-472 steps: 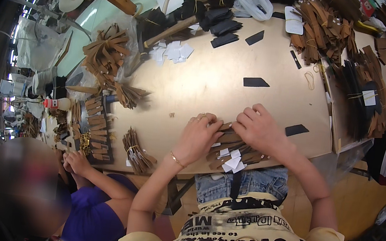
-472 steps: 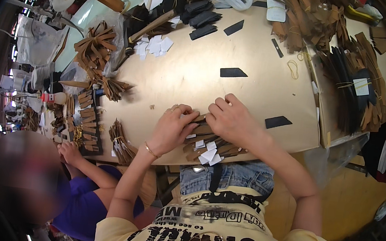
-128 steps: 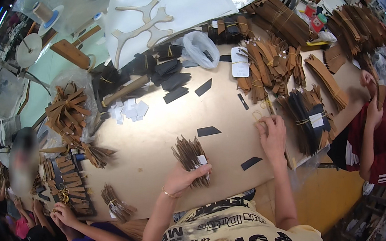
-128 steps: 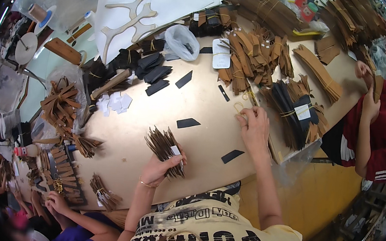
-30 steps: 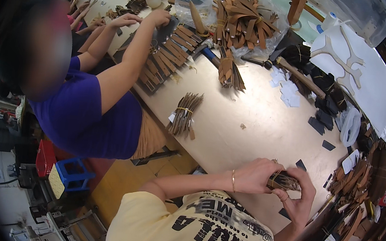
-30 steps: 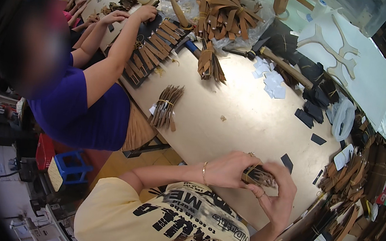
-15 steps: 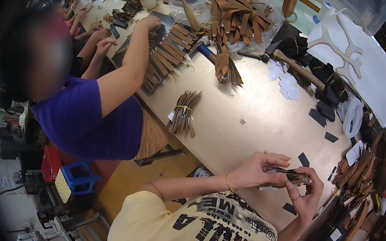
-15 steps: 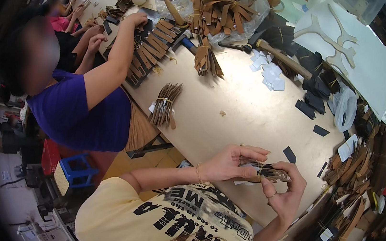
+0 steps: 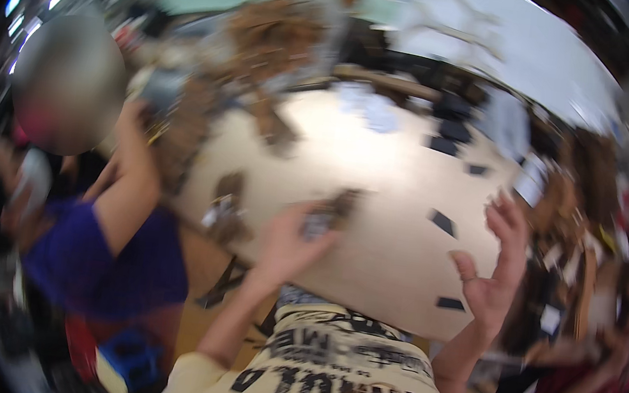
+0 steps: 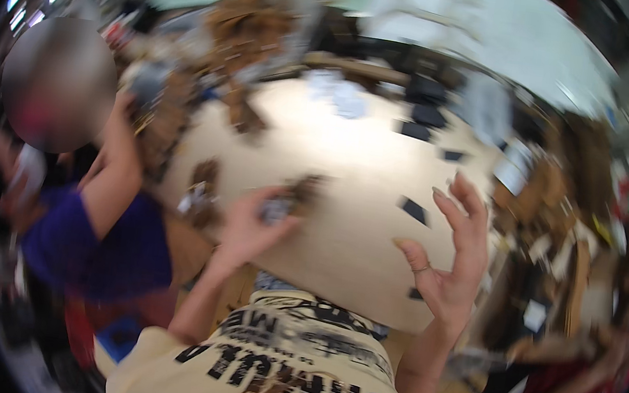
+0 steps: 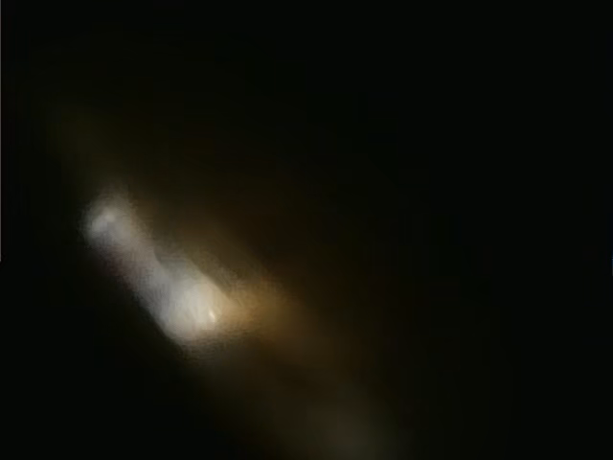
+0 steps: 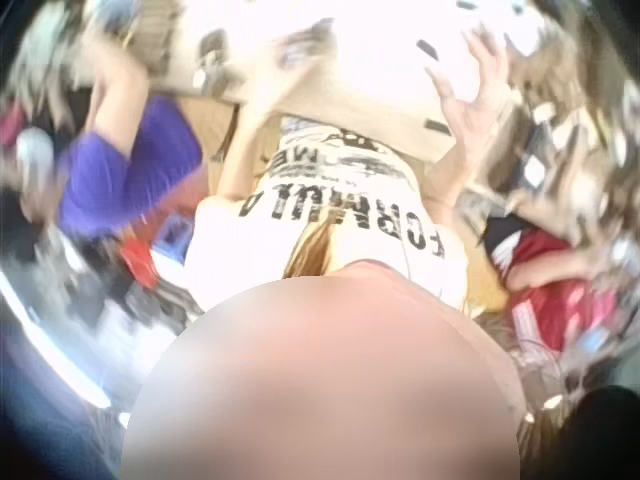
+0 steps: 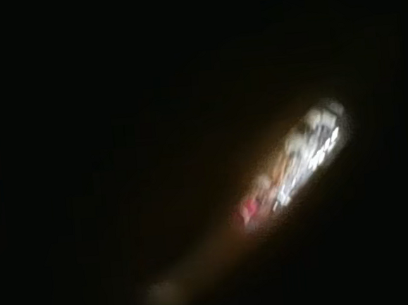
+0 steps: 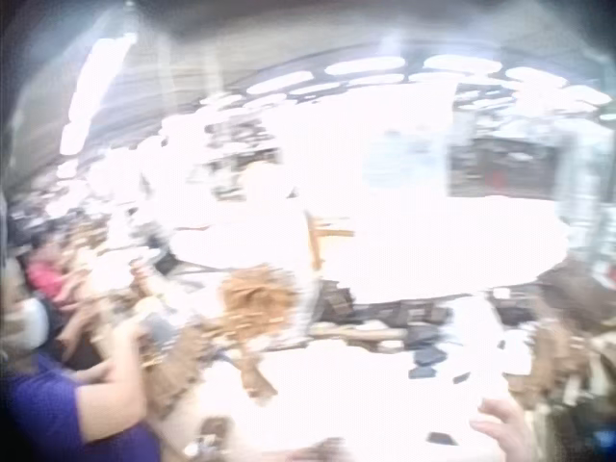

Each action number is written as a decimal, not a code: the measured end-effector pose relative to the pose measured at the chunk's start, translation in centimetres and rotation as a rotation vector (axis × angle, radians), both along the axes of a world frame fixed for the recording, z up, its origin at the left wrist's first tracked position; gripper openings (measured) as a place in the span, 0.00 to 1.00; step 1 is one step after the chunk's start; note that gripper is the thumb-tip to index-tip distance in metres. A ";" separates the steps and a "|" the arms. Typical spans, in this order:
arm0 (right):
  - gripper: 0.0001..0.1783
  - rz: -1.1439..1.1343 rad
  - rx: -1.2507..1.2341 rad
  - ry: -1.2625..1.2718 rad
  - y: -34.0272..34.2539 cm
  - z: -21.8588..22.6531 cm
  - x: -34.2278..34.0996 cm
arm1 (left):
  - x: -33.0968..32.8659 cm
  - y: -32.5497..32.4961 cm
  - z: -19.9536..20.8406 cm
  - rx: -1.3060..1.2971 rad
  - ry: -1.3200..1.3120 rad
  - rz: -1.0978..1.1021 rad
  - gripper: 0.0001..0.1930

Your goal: The person assembles small flat craft pieces by hand at a shared workbench. They pick up individual pieces, align them, and place them into neat rows on the table. The person also gathers and organizes bundles of similar pieces, arranging them for further processing.

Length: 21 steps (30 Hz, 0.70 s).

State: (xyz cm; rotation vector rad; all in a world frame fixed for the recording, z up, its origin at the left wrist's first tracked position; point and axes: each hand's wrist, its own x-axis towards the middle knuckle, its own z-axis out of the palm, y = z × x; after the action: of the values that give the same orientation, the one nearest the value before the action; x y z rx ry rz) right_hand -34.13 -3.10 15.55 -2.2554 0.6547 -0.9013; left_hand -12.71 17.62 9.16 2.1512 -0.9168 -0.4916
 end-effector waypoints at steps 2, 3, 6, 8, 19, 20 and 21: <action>0.28 -0.248 -0.230 -0.339 -0.6 2.9 -5.0 | 1.6 2.0 -0.8 0.083 -0.121 0.205 0.24; 0.28 -0.367 -0.366 -0.435 -0.5 4.4 -7.9 | 2.6 2.7 -1.2 0.203 -0.206 0.307 0.24; 0.28 -0.572 -0.742 -0.622 1.8 8.4 -16.1 | 4.6 4.3 -2.3 0.427 -0.540 0.382 0.28; 0.27 -0.628 -0.884 -0.627 4.1 9.8 -19.8 | 5.3 4.5 -2.6 0.610 -0.618 0.325 0.32; 0.26 -0.763 -0.817 -0.450 5.6 6.0 -27.1 | -1.1 -4.8 -2.1 0.264 -0.900 -0.096 0.36; 0.26 -0.768 -0.820 -0.445 5.4 5.7 -27.4 | -2.4 -5.8 -2.4 0.217 -0.909 -0.154 0.36; 0.25 -0.773 -0.806 -0.436 5.1 5.5 -27.7 | -3.5 -6.4 -2.6 0.203 -0.820 -0.194 0.35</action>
State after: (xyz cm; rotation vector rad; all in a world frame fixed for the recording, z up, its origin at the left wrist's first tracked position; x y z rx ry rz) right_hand -61.83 2.01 21.08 -2.2898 1.1164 -2.2938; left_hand -16.16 11.22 6.60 2.4915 -1.5739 0.2650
